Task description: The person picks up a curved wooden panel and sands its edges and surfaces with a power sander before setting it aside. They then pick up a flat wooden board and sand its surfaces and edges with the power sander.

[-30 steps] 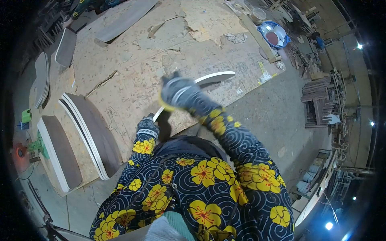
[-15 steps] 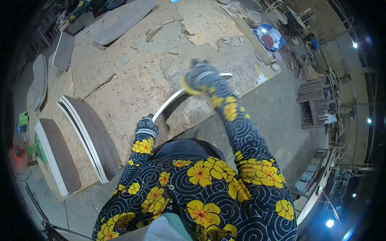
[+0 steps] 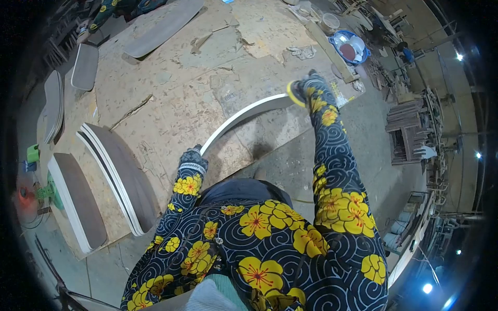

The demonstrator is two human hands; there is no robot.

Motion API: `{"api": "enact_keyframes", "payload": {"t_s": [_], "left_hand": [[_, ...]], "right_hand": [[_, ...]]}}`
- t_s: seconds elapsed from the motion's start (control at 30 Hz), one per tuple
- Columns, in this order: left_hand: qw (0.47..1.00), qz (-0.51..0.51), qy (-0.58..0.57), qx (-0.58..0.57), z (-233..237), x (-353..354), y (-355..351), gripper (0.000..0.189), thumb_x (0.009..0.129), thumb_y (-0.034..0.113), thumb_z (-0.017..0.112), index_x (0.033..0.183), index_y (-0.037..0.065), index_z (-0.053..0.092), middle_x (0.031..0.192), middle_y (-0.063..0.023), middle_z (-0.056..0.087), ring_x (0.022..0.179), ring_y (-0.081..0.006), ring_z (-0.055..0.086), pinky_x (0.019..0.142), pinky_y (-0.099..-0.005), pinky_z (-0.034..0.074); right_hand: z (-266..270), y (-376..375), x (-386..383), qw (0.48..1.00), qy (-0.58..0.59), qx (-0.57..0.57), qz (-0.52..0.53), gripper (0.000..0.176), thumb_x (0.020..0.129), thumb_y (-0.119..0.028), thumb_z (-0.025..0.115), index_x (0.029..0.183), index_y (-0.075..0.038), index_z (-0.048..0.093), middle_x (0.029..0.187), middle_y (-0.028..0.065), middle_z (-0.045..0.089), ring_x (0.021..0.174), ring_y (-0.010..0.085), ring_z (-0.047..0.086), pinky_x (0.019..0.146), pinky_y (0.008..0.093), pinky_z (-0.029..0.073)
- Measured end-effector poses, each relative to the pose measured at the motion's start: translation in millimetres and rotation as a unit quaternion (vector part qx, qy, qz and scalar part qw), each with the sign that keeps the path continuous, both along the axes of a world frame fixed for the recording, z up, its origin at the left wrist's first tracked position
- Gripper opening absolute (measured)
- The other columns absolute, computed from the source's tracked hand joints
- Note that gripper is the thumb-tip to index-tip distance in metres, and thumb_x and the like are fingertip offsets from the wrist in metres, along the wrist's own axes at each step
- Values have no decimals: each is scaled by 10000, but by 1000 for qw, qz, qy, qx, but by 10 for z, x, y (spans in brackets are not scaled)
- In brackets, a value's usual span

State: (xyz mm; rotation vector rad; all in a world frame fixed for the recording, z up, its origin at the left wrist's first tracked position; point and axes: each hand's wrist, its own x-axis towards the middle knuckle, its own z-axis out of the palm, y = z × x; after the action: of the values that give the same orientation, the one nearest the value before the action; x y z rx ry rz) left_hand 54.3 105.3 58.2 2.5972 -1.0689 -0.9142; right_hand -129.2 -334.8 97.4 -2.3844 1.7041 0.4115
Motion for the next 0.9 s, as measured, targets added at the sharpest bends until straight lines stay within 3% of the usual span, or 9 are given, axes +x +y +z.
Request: {"api": "enact_keyframes", "payload": {"t_s": [0.13, 0.33, 0.47, 0.57, 0.7, 0.8, 0.83, 0.87, 0.9], "left_hand": [[1000, 7, 15, 18, 9, 29, -35, 515, 788, 267, 661, 1264, 86, 590, 1121, -225, 648, 1069, -372, 615, 962, -443, 474], [1000, 2, -10, -18, -6, 51, 8, 379, 844, 249, 631, 1183, 80, 602, 1088, -230, 649, 1047, -388, 624, 927, -467, 490], [1000, -2, 0, -11, -21, 44, 7, 379, 837, 263, 631, 1169, 80, 614, 1051, -230, 659, 1010, -391, 633, 913, -473, 496], [996, -5, -42, -80, -76, 15, 43, 385, 795, 263, 675, 1116, 54, 632, 980, -247, 666, 940, -420, 641, 838, -488, 516], [997, 0, -33, -67, -47, -8, 34, 437, 795, 252, 658, 1183, 54, 621, 999, -245, 666, 969, -409, 639, 882, -474, 506], [1000, -9, -16, -24, 55, -7, -7, 391, 821, 258, 636, 1170, 82, 612, 1065, -220, 658, 1038, -376, 626, 919, -469, 492], [999, -10, -23, -39, 21, -16, 8, 410, 814, 252, 640, 1183, 75, 612, 1048, -229, 660, 1018, -385, 630, 910, -470, 495], [998, -11, -31, -56, -38, -12, 27, 430, 807, 246, 645, 1196, 69, 612, 1030, -237, 661, 997, -394, 634, 902, -472, 498], [996, -11, -40, -75, -79, 10, 34, 449, 799, 241, 649, 1210, 62, 612, 1013, -246, 663, 977, -403, 637, 893, -474, 501]], "right_hand": [[639, 809, 448, 973, 78, 33, 214, 587, 808, -373, 668, 1295, -79, 525, 1302, 204, 559, 1192, 360, 576, 1015, 446, 456], [1166, 2694, 1134, 941, -56, 83, 325, 333, 895, -305, 540, 1069, -56, 675, 1271, 194, 560, 1091, 403, 607, 906, 490, 517], [943, 2590, 1074, 919, -21, 36, 391, 343, 883, -313, 582, 1137, -94, 656, 1299, 194, 549, 1068, 406, 623, 891, 475, 522], [458, 1283, 699, 977, -21, 59, 204, 470, 824, -336, 650, 1228, -124, 536, 1100, 186, 628, 991, 337, 646, 901, 441, 521], [220, 370, 44, 990, -69, -90, -84, 641, 784, -454, 667, 1283, -68, 555, 1192, 191, 643, 1076, 289, 642, 940, 386, 505], [541, 692, 277, 999, -8, 13, 49, 587, 773, -469, 678, 1206, -78, 625, 1225, 182, 638, 1113, 297, 632, 938, 402, 505], [1076, 1246, 601, 997, -23, 67, -8, 507, 781, -250, 662, 1230, -26, 586, 1297, 212, 576, 1146, 332, 603, 975, 430, 473], [915, 1404, 659, 934, 79, -35, 347, 431, 823, -226, 619, 1207, -32, 605, 1231, 206, 601, 1080, 295, 622, 962, 451, 458], [438, 1441, 834, 925, 84, 2, 370, 426, 781, -310, 700, 1100, -29, 672, 1054, 170, 688, 1030, 287, 660, 876, 407, 526]]}}
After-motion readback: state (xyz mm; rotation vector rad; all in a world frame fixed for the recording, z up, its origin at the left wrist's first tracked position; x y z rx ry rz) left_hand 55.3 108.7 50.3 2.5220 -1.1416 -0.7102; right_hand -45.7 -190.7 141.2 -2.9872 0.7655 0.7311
